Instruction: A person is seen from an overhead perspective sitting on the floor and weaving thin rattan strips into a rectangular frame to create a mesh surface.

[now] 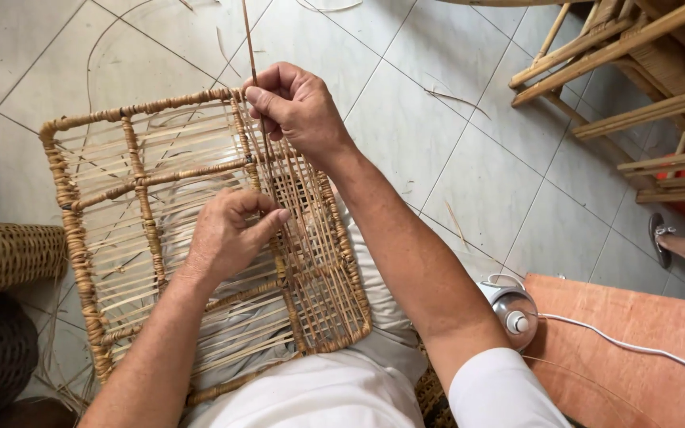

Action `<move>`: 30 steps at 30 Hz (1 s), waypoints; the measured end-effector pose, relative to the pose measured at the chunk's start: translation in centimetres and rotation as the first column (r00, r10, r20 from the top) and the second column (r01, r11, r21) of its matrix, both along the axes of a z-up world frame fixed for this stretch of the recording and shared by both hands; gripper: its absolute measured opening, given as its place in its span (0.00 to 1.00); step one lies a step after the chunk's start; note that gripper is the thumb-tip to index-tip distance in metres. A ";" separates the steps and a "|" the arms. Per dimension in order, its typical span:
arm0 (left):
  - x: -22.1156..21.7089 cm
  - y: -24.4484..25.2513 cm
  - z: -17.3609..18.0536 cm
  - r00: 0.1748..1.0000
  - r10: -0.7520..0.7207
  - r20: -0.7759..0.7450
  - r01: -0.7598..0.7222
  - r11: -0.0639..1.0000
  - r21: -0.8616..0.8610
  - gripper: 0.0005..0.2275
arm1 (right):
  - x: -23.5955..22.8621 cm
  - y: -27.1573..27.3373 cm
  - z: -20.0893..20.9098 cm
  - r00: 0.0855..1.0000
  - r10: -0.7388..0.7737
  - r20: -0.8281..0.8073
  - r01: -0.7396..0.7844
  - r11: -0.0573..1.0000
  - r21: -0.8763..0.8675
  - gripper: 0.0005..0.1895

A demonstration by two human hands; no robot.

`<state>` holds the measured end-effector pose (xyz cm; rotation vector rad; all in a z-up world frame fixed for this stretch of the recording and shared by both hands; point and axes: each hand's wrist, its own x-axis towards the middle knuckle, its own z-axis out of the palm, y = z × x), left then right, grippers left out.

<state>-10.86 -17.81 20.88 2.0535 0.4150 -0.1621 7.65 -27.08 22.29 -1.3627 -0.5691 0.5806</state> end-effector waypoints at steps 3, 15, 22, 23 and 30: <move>-0.5 -0.2 -0.4 0.991 0.102 0.090 -0.085 0.980 -0.178 0.04 | 0.6 1.4 -1.8 0.998 -0.057 -0.016 0.057 0.998 -0.020 0.11; -0.3 0.1 -1.6 0.988 0.141 0.063 -0.130 0.980 -0.154 0.06 | 3.1 3.0 -5.2 0.985 0.171 0.026 -0.168 0.982 -0.087 0.15; -0.5 -0.1 -1.6 0.986 0.141 0.094 -0.100 0.933 -0.345 0.03 | 1.4 1.8 -3.2 0.780 0.059 0.623 0.044 0.988 -0.148 0.08; -0.4 -0.1 -1.6 0.985 0.144 0.093 -0.103 0.933 -0.346 0.03 | 1.7 1.4 -3.6 0.780 0.062 0.623 0.041 0.988 -0.149 0.08; -0.4 -0.1 -0.7 0.987 0.139 0.076 -0.108 0.941 -0.320 0.04 | 2.6 -0.7 -3.5 0.909 0.009 0.417 0.002 1.000 -0.025 0.04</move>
